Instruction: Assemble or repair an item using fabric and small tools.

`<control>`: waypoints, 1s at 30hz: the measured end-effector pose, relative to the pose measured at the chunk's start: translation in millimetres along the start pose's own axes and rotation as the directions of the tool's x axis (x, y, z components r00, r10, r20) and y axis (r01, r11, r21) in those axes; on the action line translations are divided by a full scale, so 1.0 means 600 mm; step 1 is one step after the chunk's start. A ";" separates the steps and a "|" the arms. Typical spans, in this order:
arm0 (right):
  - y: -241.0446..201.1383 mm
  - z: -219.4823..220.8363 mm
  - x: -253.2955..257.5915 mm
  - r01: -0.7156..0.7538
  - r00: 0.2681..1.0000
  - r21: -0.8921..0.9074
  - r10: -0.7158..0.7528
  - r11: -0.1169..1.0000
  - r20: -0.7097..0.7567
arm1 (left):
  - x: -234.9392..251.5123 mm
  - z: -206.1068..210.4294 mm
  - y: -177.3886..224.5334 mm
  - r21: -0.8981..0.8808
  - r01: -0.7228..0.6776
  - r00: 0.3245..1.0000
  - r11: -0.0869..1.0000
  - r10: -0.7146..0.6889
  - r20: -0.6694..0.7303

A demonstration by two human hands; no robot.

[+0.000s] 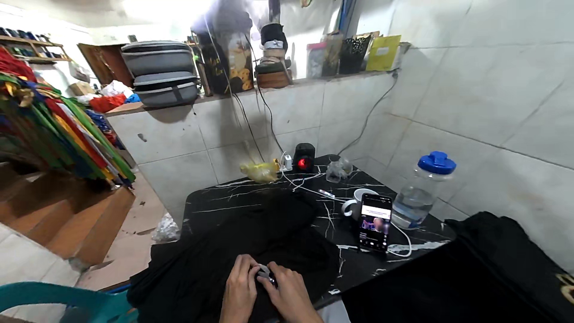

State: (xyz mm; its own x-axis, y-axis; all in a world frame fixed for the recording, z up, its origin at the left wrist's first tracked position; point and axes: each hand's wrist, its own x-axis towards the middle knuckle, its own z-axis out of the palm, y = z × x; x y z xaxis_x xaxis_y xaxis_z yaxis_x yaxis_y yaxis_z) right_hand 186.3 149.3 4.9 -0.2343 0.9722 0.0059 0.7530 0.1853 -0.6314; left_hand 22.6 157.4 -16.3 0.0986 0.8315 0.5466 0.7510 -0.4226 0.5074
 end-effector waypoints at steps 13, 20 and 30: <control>0.064 -0.007 0.026 -0.061 0.942 0.092 0.088 0.994 -0.323 | -0.043 -0.045 0.036 -0.335 0.025 0.829 0.942 0.168 0.533; 0.083 -0.017 0.013 -0.068 0.963 0.134 0.100 0.989 -0.252 | -0.013 -0.042 -0.048 -0.629 0.295 0.945 0.719 -0.318 0.079; 0.097 -0.010 0.008 -0.021 0.959 0.151 0.062 0.988 -0.276 | -0.006 -0.036 -0.038 -0.546 0.228 0.967 0.806 -0.251 0.034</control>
State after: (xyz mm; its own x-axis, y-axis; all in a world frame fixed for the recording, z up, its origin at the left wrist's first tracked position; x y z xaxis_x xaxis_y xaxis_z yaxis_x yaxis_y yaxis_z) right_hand 232.4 165.7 -27.2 -0.0079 0.9836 0.1803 0.6559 0.1412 -0.7415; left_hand -9.0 156.3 -15.8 -0.0715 0.9227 0.3788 0.2711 -0.3475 0.8976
